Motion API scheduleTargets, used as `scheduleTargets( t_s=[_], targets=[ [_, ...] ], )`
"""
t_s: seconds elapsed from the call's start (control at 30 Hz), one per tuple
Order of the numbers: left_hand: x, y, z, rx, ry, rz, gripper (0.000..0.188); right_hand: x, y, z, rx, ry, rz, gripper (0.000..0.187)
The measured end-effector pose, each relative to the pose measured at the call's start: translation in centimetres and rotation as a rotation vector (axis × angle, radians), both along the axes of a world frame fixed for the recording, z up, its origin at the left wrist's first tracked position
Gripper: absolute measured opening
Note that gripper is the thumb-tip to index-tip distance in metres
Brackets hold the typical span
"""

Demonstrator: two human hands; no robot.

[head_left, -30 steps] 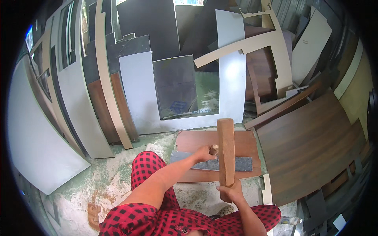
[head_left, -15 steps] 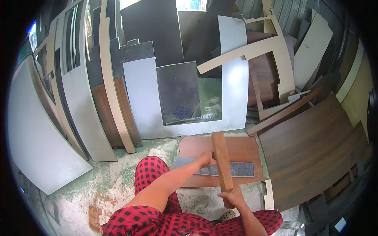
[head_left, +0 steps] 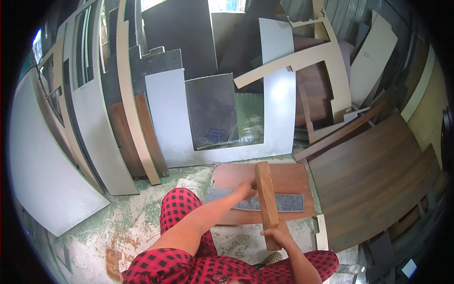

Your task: Hammering a small wooden peg into a board using a large wooden block as a mallet.

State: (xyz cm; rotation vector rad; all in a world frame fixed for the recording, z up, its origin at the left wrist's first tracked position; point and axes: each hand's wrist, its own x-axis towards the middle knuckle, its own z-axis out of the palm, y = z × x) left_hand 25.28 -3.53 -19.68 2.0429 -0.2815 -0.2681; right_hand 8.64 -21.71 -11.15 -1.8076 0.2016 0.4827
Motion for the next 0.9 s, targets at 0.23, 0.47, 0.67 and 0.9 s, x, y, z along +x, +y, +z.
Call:
scheduleTargets(
  t_s=[0.23, 0.47, 0.67, 0.9],
  targets=[
    [0.5, 1.2, -0.3, -0.216, 0.014, 0.026, 0.033, 1.0, 0.5, 5.0, 0.121, -0.079, -0.122, 0.047],
    [1.0, -0.3, -0.7, -0.145, 0.013, 0.096, 0.036, 0.7, 0.2, 4.7, 0.212, -0.280, -0.232, 0.050],
    [1.0, -0.6, -2.2, -0.077, -0.121, 0.087, 0.040, 0.2, 0.6, 2.3, -0.039, -0.196, -0.071, 0.052],
    [1.0, -1.1, -1.0, -0.052, 0.067, 0.054, 0.042, 0.4, 0.4, 3.5, 0.023, -0.247, -0.074, 0.055]
  ],
)
